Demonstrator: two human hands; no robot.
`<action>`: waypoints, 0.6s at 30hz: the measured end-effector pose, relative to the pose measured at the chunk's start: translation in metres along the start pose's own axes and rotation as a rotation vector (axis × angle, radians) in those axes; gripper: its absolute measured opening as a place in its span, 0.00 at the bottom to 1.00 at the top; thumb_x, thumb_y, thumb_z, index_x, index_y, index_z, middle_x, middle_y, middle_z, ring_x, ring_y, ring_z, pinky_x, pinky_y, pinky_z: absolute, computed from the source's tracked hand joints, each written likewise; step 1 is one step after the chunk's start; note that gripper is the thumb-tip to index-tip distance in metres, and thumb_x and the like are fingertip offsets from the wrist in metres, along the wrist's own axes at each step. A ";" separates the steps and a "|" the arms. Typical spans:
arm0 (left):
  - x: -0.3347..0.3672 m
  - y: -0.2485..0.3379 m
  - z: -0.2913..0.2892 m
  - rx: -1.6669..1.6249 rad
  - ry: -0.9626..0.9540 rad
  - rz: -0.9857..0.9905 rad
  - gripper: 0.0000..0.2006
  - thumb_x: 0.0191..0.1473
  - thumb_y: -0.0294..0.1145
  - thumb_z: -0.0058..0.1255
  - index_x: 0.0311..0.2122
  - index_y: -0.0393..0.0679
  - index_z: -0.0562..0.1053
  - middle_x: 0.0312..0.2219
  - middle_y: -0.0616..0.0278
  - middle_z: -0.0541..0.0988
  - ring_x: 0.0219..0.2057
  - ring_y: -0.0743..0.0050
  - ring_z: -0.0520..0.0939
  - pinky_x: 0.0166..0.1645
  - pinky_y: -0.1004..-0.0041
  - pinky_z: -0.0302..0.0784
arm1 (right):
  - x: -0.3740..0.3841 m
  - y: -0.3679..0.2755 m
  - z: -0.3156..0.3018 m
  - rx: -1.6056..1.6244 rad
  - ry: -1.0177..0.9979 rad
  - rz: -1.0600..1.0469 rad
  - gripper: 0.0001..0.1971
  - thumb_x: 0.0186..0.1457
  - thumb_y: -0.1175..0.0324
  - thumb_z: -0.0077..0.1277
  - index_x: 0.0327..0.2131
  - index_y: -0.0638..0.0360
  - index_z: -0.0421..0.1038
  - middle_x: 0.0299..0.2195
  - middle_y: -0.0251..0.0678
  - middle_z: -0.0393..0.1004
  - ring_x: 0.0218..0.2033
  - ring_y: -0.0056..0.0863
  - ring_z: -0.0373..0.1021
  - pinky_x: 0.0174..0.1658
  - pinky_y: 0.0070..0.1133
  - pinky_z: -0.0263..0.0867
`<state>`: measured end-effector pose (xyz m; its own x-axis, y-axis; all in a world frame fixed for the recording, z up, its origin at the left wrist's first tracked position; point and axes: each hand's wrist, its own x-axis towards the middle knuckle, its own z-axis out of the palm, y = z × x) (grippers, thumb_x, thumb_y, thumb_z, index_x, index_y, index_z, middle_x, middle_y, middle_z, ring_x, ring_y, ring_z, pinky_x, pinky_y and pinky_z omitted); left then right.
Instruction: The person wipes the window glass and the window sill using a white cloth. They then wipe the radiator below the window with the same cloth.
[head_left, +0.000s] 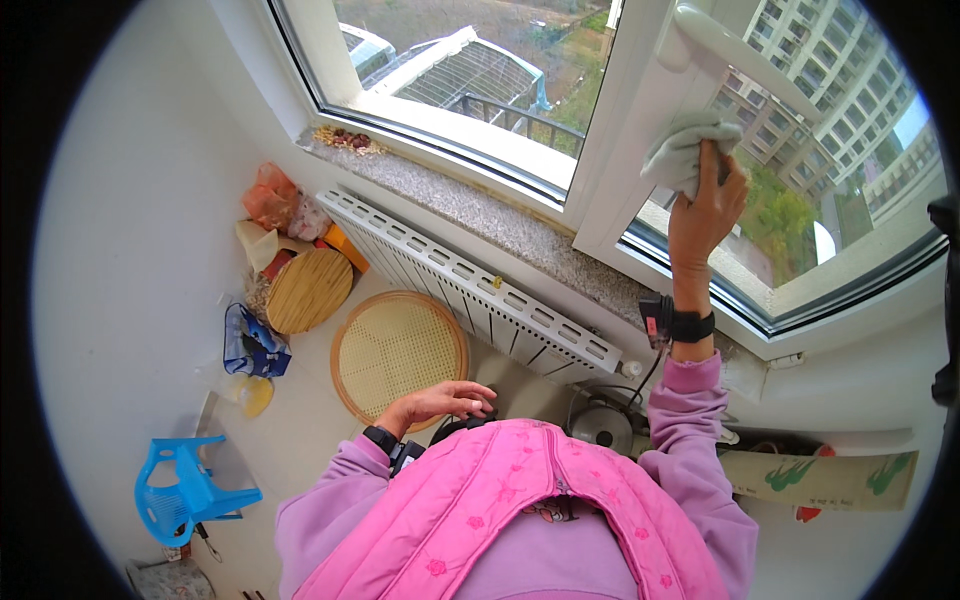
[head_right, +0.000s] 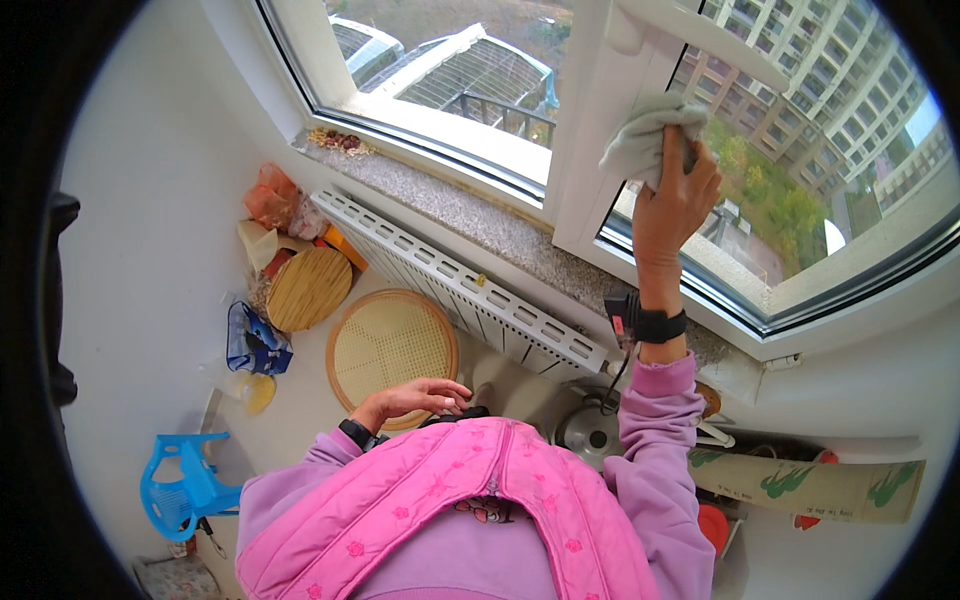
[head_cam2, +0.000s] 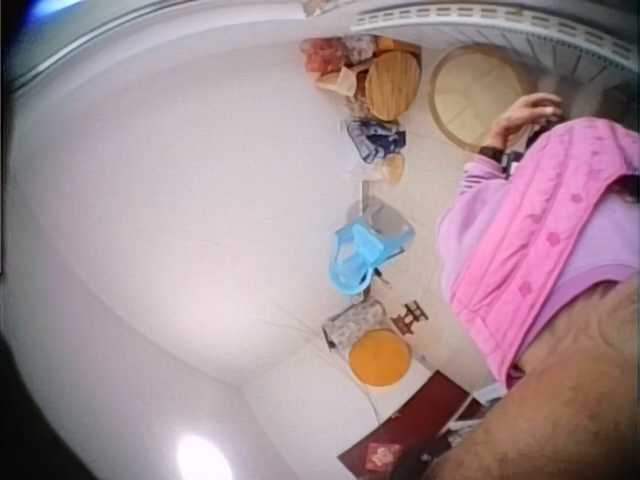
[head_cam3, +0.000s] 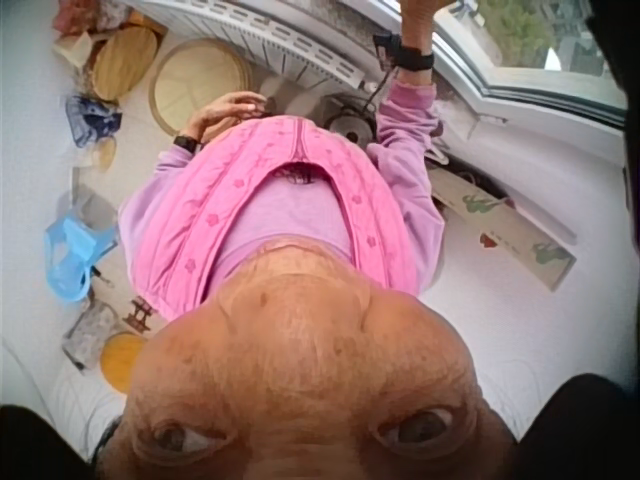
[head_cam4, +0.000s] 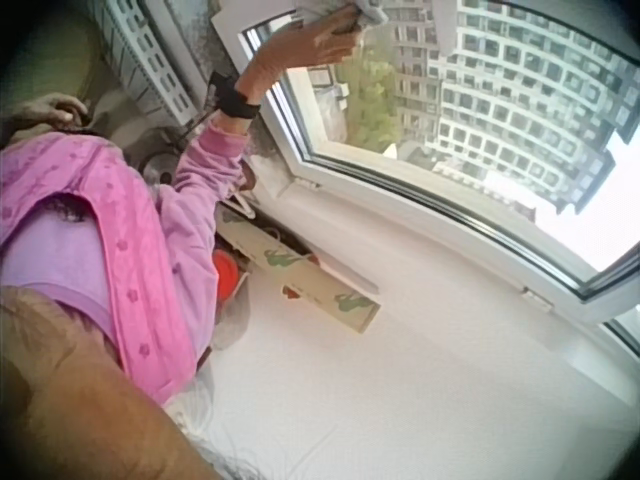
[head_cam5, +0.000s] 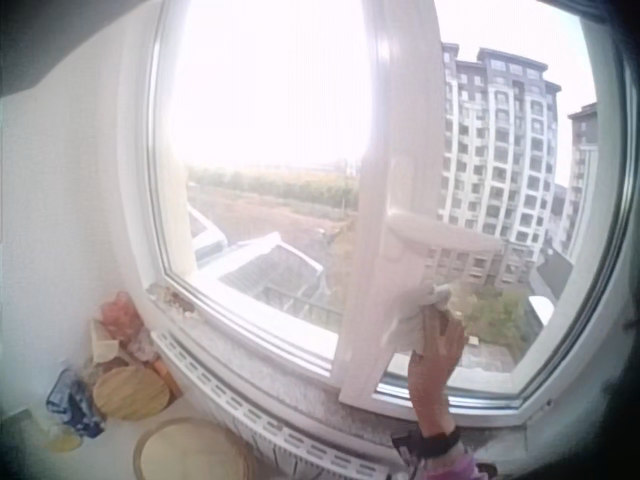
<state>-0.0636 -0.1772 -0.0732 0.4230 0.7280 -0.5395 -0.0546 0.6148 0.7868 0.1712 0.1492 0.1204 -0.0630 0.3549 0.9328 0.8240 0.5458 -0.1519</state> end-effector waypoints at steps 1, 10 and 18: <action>0.000 0.001 -0.001 0.004 -0.005 -0.001 0.25 0.58 0.43 0.52 0.58 0.45 0.66 0.47 0.63 0.76 0.50 0.73 0.75 0.51 0.74 0.68 | -0.010 0.003 0.001 0.006 -0.037 -0.011 0.35 0.36 0.85 0.54 0.53 0.46 0.71 0.45 0.38 0.67 0.48 0.40 0.64 0.49 0.33 0.59; 0.008 0.008 -0.004 0.051 -0.083 0.021 0.26 0.58 0.43 0.51 0.59 0.44 0.65 0.48 0.61 0.75 0.50 0.74 0.74 0.50 0.75 0.68 | -0.112 0.042 -0.004 0.005 -0.464 -0.101 0.26 0.39 0.85 0.51 0.44 0.49 0.75 0.42 0.32 0.67 0.45 0.34 0.64 0.47 0.29 0.58; -0.005 0.003 0.001 0.043 -0.071 0.007 0.26 0.58 0.40 0.52 0.59 0.42 0.65 0.50 0.58 0.74 0.53 0.71 0.71 0.59 0.70 0.63 | -0.153 0.093 -0.030 -0.091 -0.539 0.027 0.26 0.39 0.84 0.51 0.43 0.46 0.77 0.42 0.33 0.68 0.47 0.35 0.65 0.50 0.30 0.58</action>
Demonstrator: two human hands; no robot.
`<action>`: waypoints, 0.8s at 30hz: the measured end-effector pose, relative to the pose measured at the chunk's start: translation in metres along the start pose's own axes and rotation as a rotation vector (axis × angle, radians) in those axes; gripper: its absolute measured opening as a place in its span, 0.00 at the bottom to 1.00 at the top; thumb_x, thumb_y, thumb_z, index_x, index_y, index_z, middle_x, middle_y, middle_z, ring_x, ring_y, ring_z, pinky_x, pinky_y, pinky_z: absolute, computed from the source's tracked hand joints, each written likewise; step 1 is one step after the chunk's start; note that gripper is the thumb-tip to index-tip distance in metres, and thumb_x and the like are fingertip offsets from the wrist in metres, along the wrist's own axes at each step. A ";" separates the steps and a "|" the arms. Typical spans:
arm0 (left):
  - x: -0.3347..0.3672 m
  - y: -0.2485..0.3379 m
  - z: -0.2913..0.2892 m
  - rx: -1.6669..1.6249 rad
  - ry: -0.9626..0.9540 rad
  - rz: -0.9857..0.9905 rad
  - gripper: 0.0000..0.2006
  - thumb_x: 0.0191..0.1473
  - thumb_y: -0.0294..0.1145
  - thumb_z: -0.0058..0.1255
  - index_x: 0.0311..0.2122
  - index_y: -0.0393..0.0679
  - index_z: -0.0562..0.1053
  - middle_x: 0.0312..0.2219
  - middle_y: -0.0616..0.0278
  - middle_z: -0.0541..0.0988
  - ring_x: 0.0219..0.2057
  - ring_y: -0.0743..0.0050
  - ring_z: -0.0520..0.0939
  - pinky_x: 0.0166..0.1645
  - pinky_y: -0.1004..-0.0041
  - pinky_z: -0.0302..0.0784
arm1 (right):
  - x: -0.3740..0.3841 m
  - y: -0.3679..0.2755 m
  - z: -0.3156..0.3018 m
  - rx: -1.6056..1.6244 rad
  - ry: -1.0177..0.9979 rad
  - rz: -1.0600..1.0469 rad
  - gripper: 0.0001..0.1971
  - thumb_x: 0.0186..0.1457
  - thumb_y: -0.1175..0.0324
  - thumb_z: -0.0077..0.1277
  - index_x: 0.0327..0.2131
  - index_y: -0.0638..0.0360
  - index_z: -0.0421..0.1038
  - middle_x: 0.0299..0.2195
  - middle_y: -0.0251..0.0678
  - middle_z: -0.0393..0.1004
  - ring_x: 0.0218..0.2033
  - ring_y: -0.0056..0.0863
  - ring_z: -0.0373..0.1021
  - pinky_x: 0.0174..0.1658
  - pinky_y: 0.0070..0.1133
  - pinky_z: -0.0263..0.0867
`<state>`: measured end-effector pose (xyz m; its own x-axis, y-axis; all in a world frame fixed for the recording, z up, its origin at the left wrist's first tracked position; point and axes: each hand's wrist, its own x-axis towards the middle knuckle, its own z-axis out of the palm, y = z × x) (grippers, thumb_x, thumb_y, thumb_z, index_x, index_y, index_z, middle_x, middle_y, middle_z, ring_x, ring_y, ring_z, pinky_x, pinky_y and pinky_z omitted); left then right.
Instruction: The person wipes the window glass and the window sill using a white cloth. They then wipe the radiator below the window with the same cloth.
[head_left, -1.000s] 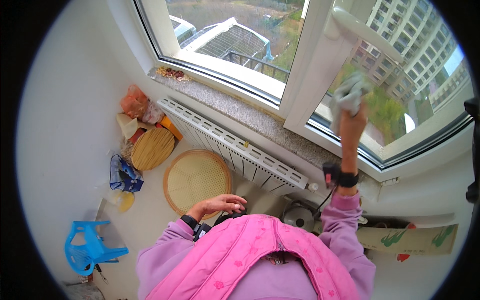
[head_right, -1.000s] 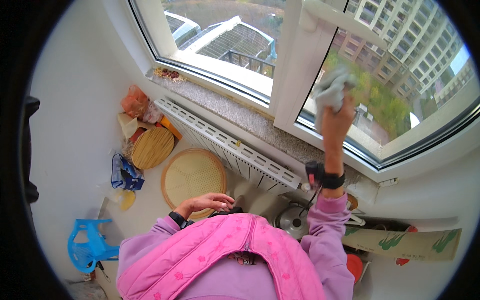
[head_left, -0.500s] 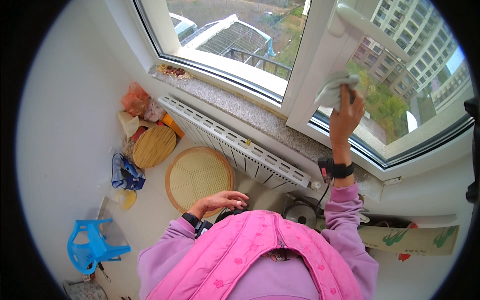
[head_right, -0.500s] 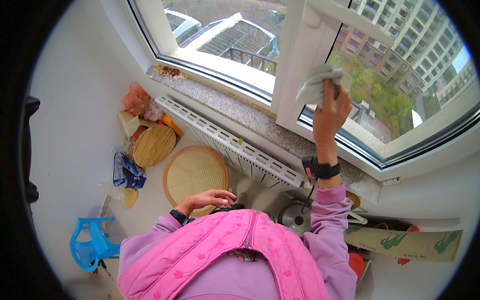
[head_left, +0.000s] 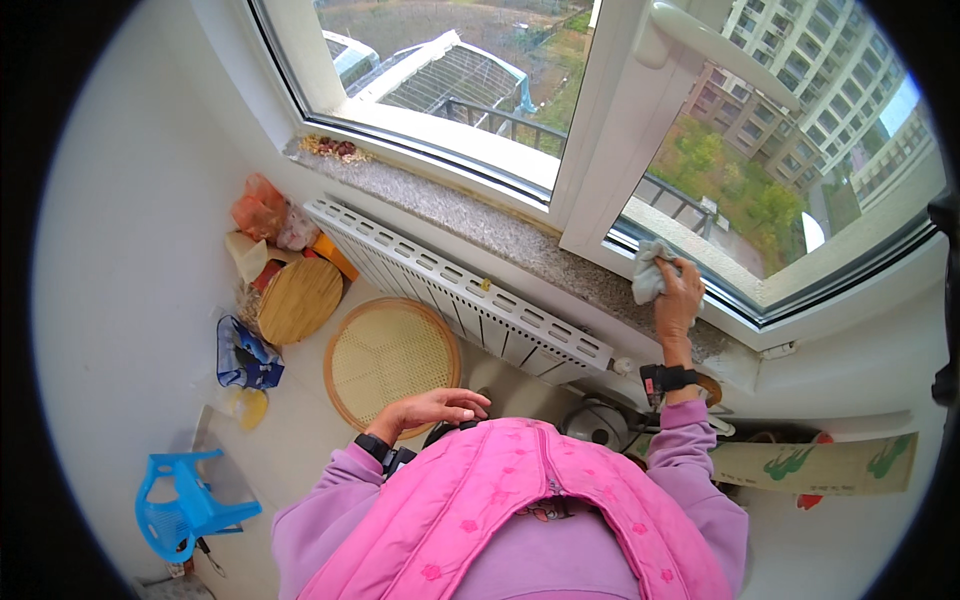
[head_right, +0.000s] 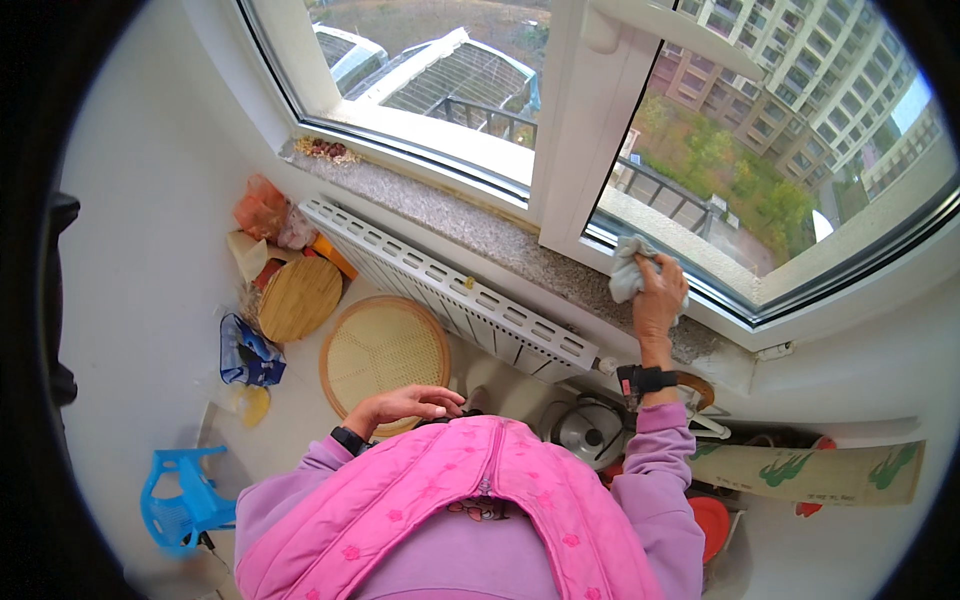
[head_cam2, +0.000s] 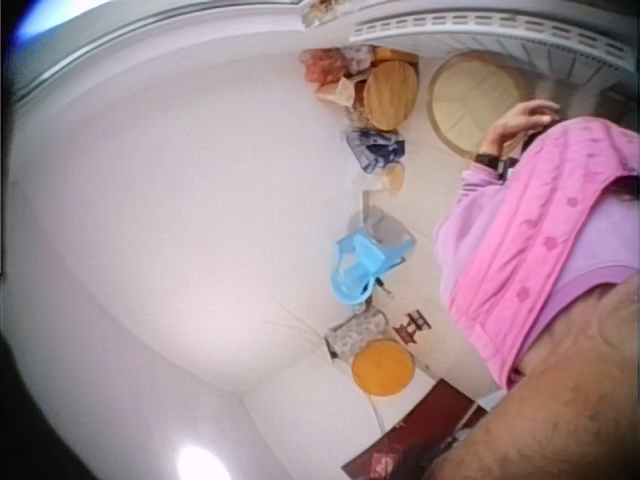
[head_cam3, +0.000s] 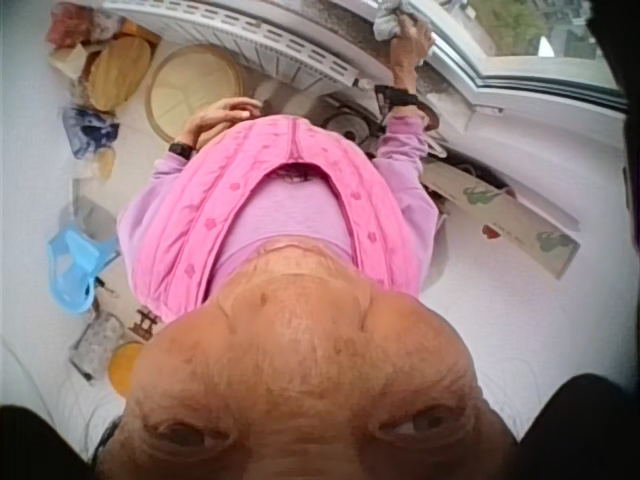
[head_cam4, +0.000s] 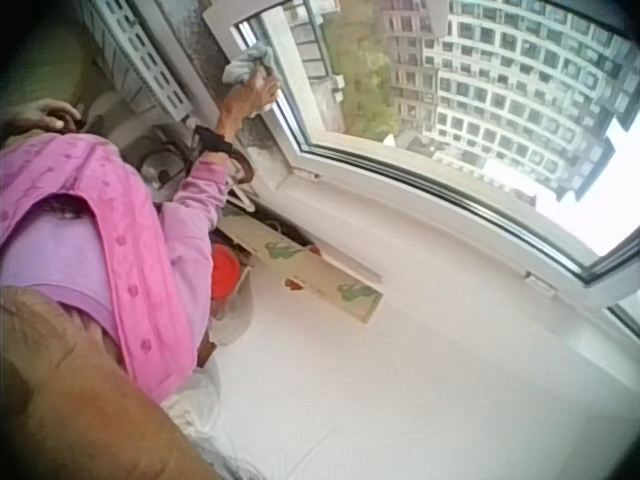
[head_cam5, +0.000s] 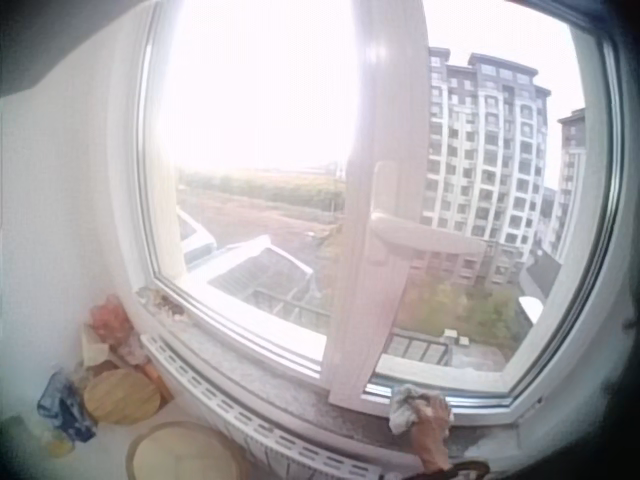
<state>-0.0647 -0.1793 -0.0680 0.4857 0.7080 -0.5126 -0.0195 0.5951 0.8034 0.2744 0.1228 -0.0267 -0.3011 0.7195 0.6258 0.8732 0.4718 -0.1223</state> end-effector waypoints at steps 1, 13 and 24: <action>-0.001 -0.002 0.001 -0.018 -0.007 0.026 0.26 0.57 0.40 0.52 0.59 0.42 0.65 0.50 0.57 0.74 0.53 0.71 0.71 0.59 0.70 0.63 | -0.005 0.011 -0.003 0.011 0.017 0.058 0.25 0.39 0.84 0.51 0.43 0.47 0.77 0.42 0.33 0.68 0.47 0.35 0.65 0.50 0.30 0.59; 0.016 0.023 -0.026 0.051 -0.006 0.041 0.22 0.58 0.36 0.52 0.57 0.43 0.67 0.46 0.61 0.77 0.49 0.72 0.76 0.53 0.71 0.69 | 0.044 0.124 -0.092 0.148 0.715 0.387 0.20 0.51 0.77 0.50 0.50 0.62 0.70 0.44 0.45 0.70 0.47 0.42 0.66 0.53 0.31 0.60; 0.098 0.225 -0.036 0.155 0.369 0.783 0.15 0.59 0.34 0.49 0.47 0.35 0.73 0.32 0.60 0.79 0.32 0.78 0.80 0.39 0.77 0.77 | 0.085 -0.021 -0.044 0.157 0.577 0.043 0.32 0.39 0.84 0.57 0.52 0.47 0.72 0.43 0.38 0.67 0.47 0.38 0.66 0.49 0.29 0.65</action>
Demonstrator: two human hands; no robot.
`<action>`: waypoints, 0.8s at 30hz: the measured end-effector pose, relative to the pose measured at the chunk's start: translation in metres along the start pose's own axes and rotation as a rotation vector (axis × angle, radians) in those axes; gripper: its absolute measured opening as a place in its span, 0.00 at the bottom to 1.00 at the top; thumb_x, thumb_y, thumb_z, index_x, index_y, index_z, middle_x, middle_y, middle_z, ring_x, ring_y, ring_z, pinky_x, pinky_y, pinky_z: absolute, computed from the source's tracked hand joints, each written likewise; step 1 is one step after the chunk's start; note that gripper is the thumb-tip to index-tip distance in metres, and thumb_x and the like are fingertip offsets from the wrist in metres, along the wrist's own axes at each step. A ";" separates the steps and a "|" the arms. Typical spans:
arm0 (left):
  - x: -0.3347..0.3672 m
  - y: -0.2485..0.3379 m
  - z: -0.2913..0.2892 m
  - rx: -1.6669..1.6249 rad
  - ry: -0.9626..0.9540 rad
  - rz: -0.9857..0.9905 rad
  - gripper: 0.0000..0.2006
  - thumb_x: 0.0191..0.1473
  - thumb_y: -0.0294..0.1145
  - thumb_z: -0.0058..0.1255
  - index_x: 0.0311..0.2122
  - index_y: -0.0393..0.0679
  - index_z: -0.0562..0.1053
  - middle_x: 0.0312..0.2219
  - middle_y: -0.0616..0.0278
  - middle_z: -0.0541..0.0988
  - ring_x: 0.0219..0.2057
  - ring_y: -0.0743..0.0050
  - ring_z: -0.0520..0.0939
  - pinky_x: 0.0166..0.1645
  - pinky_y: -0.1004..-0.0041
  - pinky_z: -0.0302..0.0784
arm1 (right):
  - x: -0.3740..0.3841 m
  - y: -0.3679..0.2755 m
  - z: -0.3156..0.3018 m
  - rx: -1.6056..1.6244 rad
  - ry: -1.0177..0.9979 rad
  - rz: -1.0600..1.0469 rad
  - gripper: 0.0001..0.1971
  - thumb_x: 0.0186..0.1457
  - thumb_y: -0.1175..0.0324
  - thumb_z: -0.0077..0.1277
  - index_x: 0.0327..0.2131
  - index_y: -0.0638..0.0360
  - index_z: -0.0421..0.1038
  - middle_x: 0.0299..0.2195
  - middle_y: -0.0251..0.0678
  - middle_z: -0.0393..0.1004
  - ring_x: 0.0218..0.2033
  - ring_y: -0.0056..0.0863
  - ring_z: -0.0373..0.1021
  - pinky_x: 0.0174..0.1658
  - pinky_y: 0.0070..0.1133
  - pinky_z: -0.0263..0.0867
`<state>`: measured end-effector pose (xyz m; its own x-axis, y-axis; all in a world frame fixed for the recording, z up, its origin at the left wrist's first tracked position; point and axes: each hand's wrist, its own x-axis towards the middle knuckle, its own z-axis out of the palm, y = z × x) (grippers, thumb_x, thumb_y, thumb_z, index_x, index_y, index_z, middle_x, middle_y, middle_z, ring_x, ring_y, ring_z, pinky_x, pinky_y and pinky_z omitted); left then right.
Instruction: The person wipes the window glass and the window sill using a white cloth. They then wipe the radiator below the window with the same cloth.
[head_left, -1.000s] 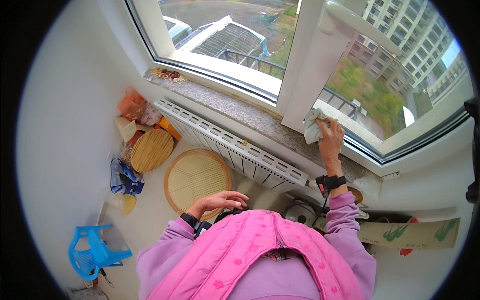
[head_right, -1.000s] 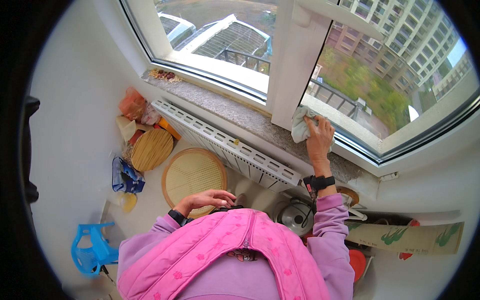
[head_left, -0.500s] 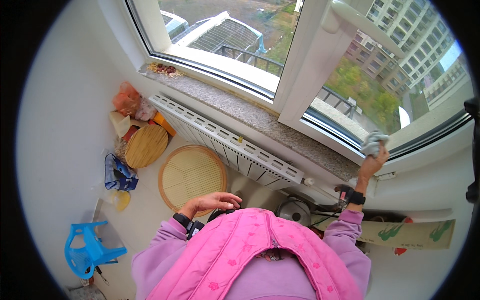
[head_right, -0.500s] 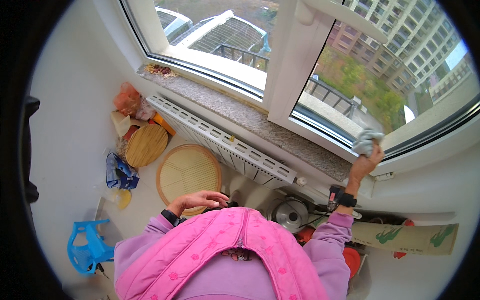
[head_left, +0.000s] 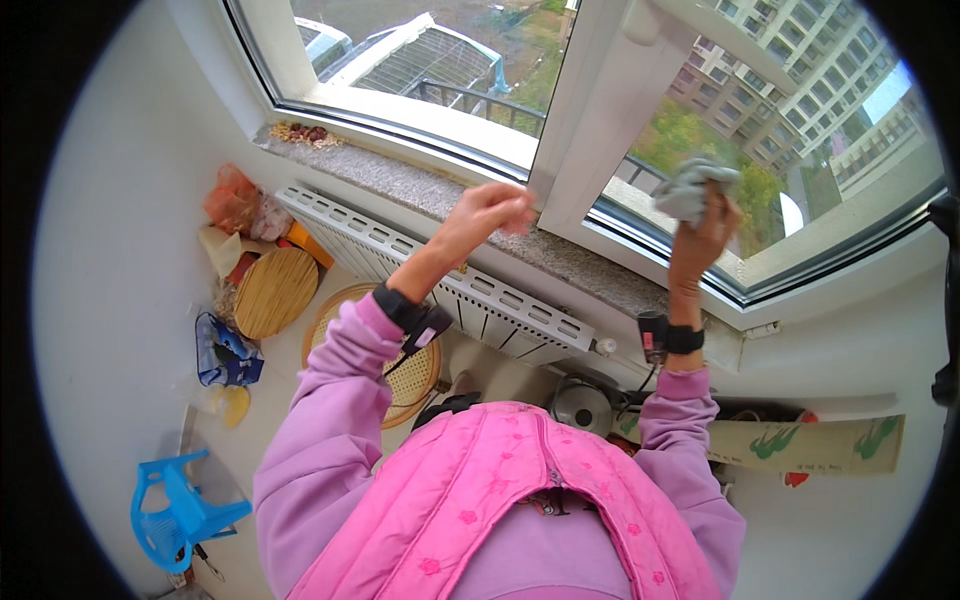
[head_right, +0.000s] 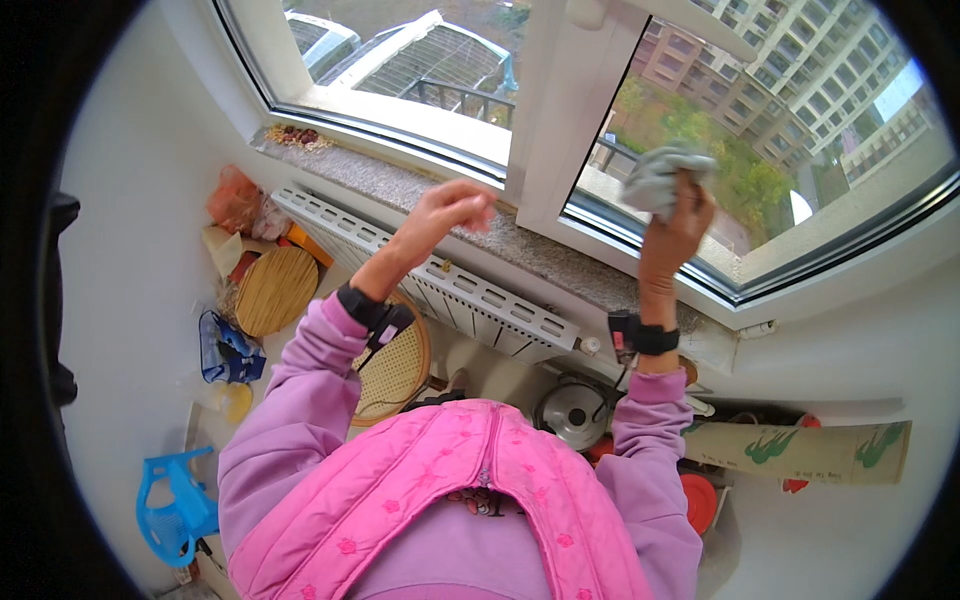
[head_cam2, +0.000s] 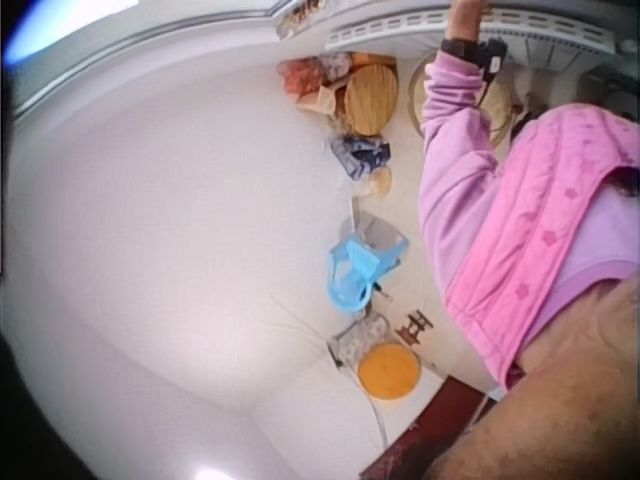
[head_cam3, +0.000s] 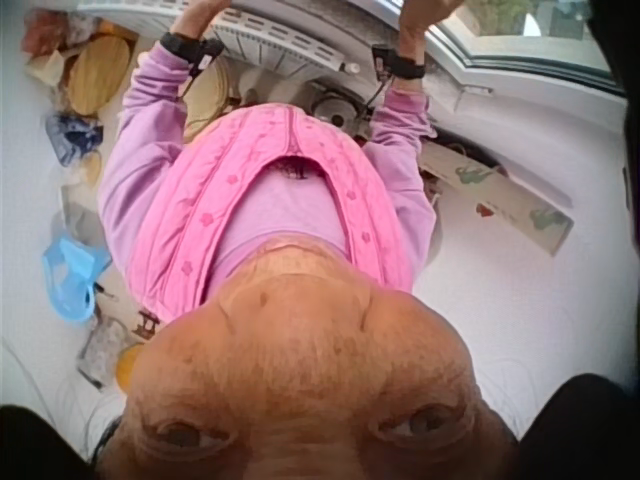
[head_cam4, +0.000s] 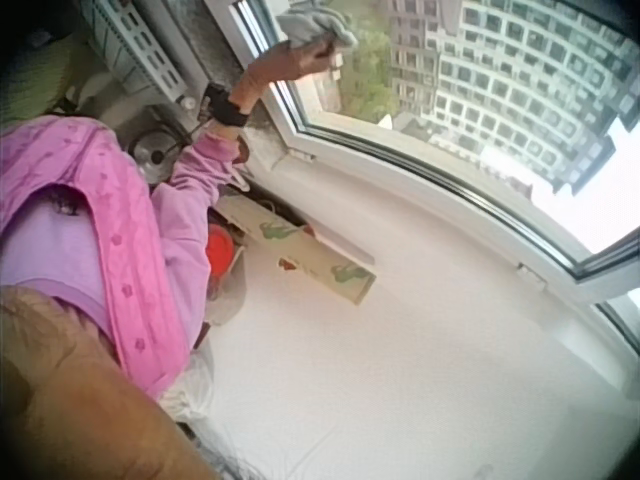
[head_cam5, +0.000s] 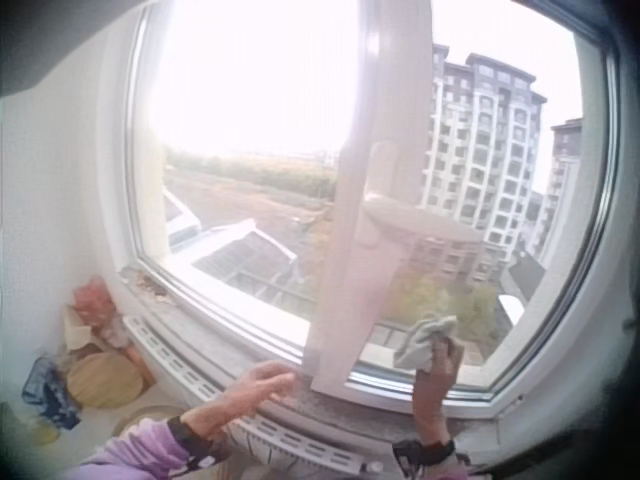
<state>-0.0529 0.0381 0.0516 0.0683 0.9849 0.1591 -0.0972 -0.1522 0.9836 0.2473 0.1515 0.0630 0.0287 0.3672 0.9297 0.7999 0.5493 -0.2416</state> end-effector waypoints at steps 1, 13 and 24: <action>0.014 0.013 0.010 0.003 0.035 0.020 0.15 0.59 0.34 0.49 0.47 0.36 0.73 0.32 0.61 0.79 0.32 0.79 0.80 0.38 0.77 0.76 | -0.006 -0.009 0.004 -0.005 -0.083 -0.036 0.34 0.36 0.85 0.56 0.51 0.47 0.72 0.42 0.37 0.68 0.45 0.39 0.67 0.48 0.30 0.65; 0.096 0.138 0.106 0.800 0.450 1.367 0.21 0.47 0.25 0.55 0.49 0.50 0.73 0.46 0.61 0.75 0.47 0.58 0.75 0.50 0.64 0.73 | 0.007 0.003 -0.011 0.128 -0.176 -0.086 0.28 0.40 0.86 0.54 0.47 0.48 0.75 0.40 0.35 0.70 0.41 0.35 0.69 0.45 0.27 0.66; 0.112 0.177 0.122 0.805 0.543 1.717 0.10 0.48 0.35 0.59 0.38 0.47 0.78 0.34 0.65 0.79 0.37 0.64 0.79 0.44 0.70 0.72 | 0.108 0.019 -0.039 -0.077 0.178 0.024 0.30 0.44 0.83 0.54 0.53 0.50 0.70 0.42 0.41 0.64 0.47 0.39 0.64 0.50 0.28 0.62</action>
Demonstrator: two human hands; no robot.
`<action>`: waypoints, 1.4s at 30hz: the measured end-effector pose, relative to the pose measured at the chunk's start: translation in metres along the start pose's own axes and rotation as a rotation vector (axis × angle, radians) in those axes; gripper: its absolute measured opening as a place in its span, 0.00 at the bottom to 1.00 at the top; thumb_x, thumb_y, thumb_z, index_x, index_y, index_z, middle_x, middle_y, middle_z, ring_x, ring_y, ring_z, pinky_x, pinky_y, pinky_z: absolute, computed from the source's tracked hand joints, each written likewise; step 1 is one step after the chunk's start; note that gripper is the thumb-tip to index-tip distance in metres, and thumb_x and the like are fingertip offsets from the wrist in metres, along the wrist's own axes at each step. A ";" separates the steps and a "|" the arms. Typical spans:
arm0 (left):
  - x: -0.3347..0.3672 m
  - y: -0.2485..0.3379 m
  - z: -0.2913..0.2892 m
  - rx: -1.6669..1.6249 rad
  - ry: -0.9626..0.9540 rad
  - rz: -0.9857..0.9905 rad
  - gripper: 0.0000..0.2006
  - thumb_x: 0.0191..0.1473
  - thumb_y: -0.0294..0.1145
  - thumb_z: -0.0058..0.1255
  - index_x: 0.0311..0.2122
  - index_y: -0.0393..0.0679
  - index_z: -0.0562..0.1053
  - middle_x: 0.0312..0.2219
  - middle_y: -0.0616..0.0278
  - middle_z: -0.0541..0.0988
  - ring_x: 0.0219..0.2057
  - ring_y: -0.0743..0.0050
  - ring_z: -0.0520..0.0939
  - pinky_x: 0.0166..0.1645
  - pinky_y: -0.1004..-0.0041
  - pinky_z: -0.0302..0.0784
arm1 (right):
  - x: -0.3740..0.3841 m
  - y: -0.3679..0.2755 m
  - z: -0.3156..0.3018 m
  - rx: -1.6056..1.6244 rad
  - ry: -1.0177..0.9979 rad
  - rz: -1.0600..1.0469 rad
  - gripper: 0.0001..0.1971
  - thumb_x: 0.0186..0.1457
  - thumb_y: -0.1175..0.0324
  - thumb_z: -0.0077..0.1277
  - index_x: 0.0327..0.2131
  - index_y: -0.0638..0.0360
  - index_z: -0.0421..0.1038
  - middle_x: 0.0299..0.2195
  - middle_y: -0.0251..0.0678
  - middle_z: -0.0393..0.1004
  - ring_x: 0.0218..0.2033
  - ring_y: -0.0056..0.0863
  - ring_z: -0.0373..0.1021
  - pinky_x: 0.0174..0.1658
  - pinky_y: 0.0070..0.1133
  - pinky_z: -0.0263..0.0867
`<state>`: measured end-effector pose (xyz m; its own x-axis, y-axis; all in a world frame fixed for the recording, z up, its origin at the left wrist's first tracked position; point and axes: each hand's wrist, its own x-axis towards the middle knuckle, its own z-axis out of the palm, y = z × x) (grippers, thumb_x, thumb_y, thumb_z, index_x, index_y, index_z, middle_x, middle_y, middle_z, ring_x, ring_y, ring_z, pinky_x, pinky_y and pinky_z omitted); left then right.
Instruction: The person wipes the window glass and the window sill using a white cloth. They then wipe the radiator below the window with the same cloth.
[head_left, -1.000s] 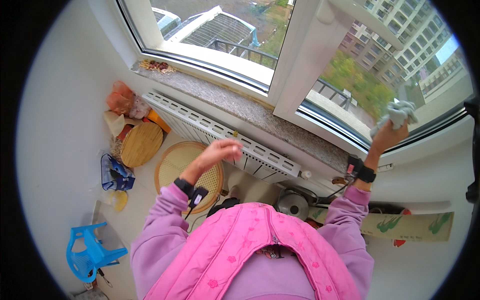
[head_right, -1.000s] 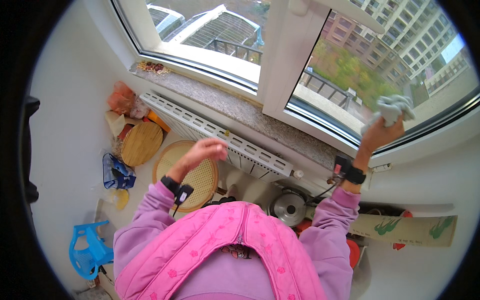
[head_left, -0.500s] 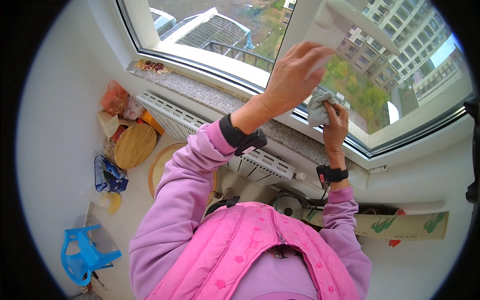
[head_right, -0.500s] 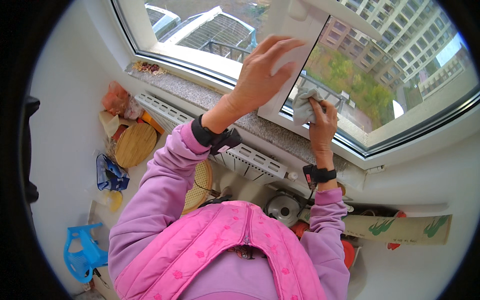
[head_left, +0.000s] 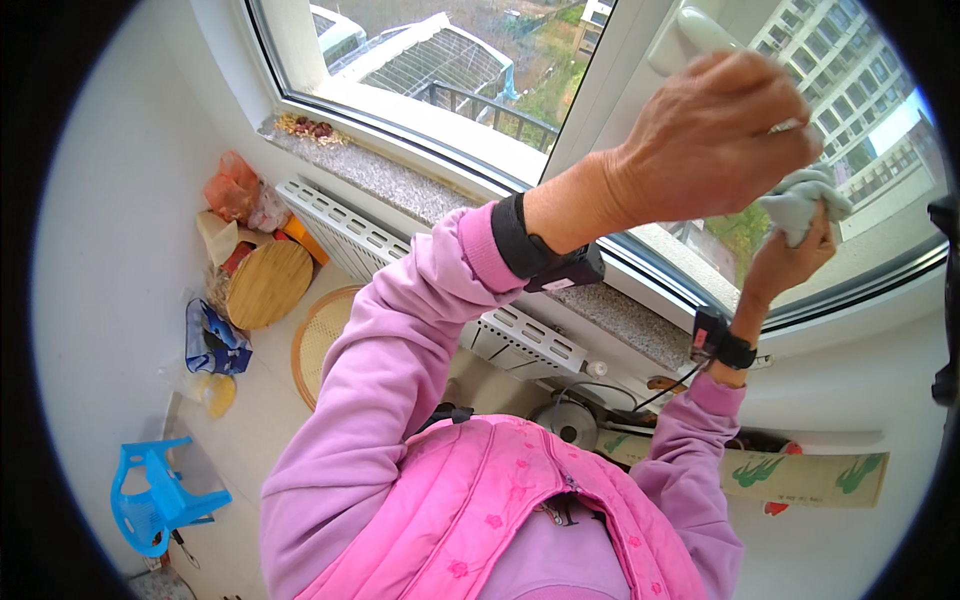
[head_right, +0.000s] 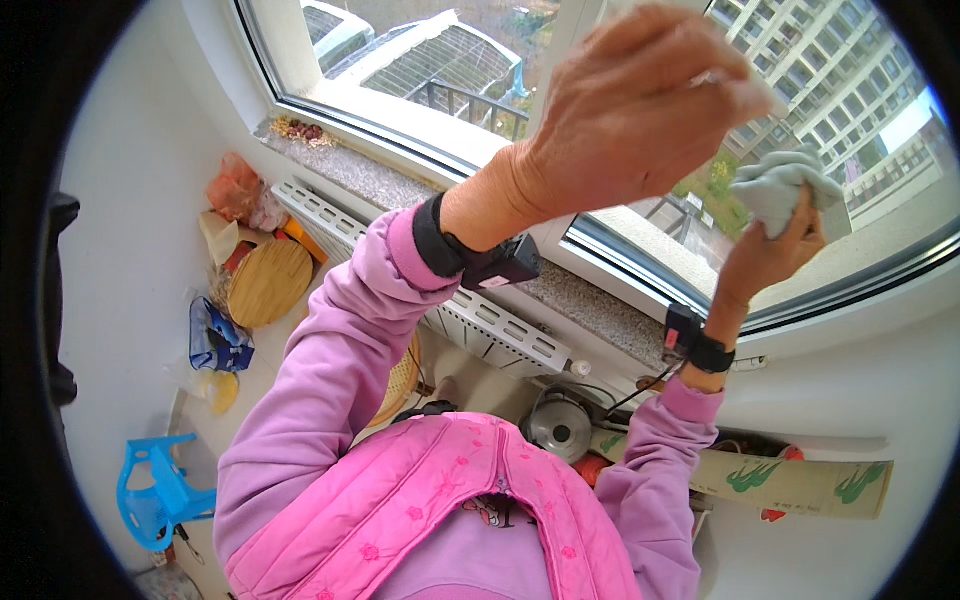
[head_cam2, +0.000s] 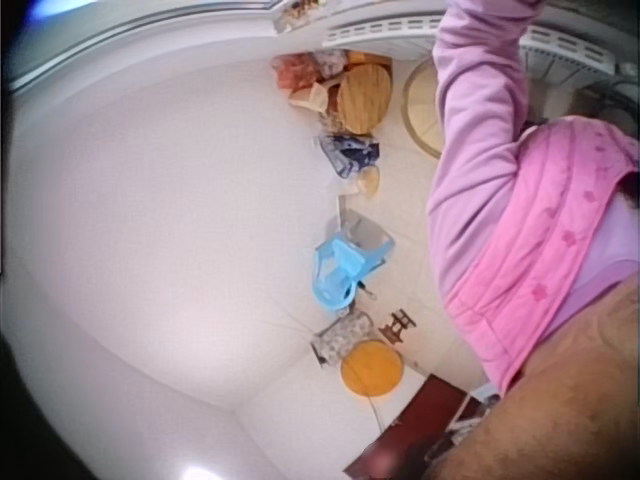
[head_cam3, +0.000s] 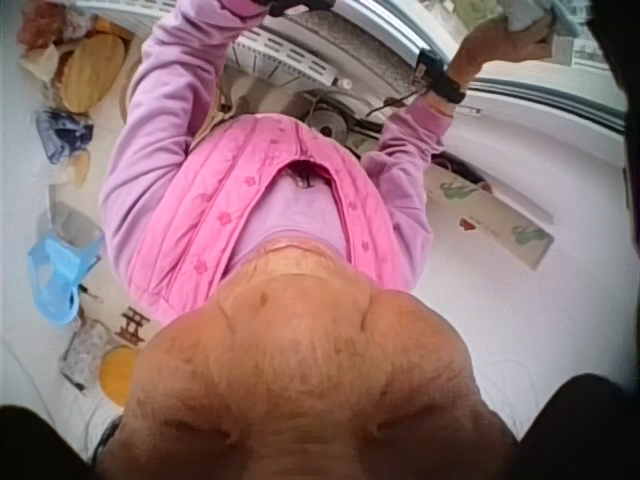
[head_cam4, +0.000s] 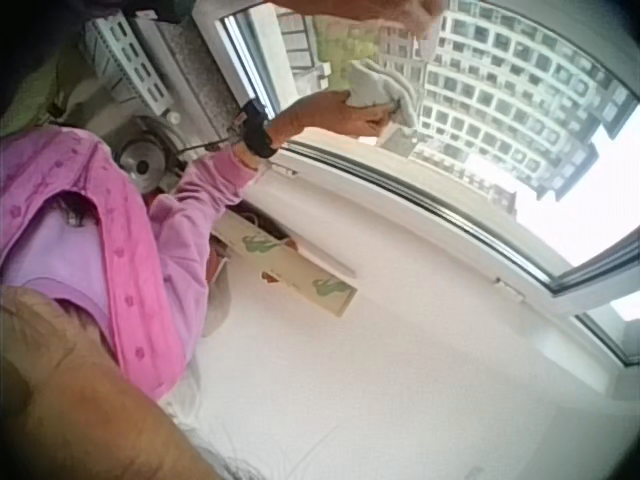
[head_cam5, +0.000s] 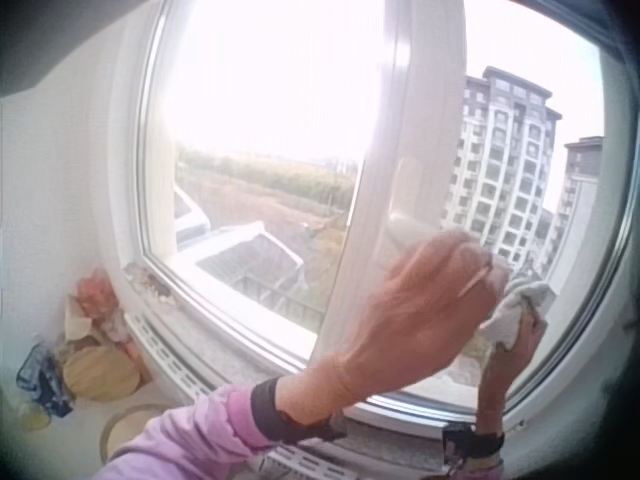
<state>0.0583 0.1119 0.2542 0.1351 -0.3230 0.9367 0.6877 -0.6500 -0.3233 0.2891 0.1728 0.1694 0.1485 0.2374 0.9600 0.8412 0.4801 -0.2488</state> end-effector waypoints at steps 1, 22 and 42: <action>0.005 -0.005 0.005 0.027 0.029 -0.024 0.09 0.46 0.34 0.58 0.35 0.49 0.77 0.33 0.66 0.78 0.37 0.67 0.77 0.44 0.70 0.70 | -0.012 -0.002 0.003 -0.042 -0.026 -0.057 0.32 0.42 0.85 0.54 0.54 0.48 0.70 0.43 0.41 0.65 0.48 0.40 0.64 0.50 0.29 0.62; 0.008 -0.017 0.047 0.242 -0.070 -0.247 0.06 0.44 0.36 0.58 0.18 0.53 0.80 0.16 0.69 0.77 0.24 0.74 0.74 0.39 0.67 0.62 | -0.014 -0.003 0.006 0.263 -0.018 0.133 0.26 0.48 0.82 0.54 0.52 0.51 0.72 0.41 0.38 0.66 0.46 0.36 0.65 0.53 0.28 0.60; 0.006 -0.011 0.045 0.197 -0.161 -0.410 0.04 0.50 0.35 0.58 0.29 0.51 0.81 0.29 0.67 0.81 0.33 0.73 0.74 0.48 0.65 0.64 | -0.115 -0.074 0.052 0.044 -0.304 -0.202 0.27 0.46 0.52 0.59 0.51 0.48 0.72 0.56 0.42 0.63 0.62 0.50 0.53 0.60 0.39 0.51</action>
<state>0.0838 0.1476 0.2695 -0.0773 0.0538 0.9956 0.8273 -0.5538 0.0942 0.1827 0.1540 0.0712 -0.1851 0.3707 0.9101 0.8135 0.5774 -0.0697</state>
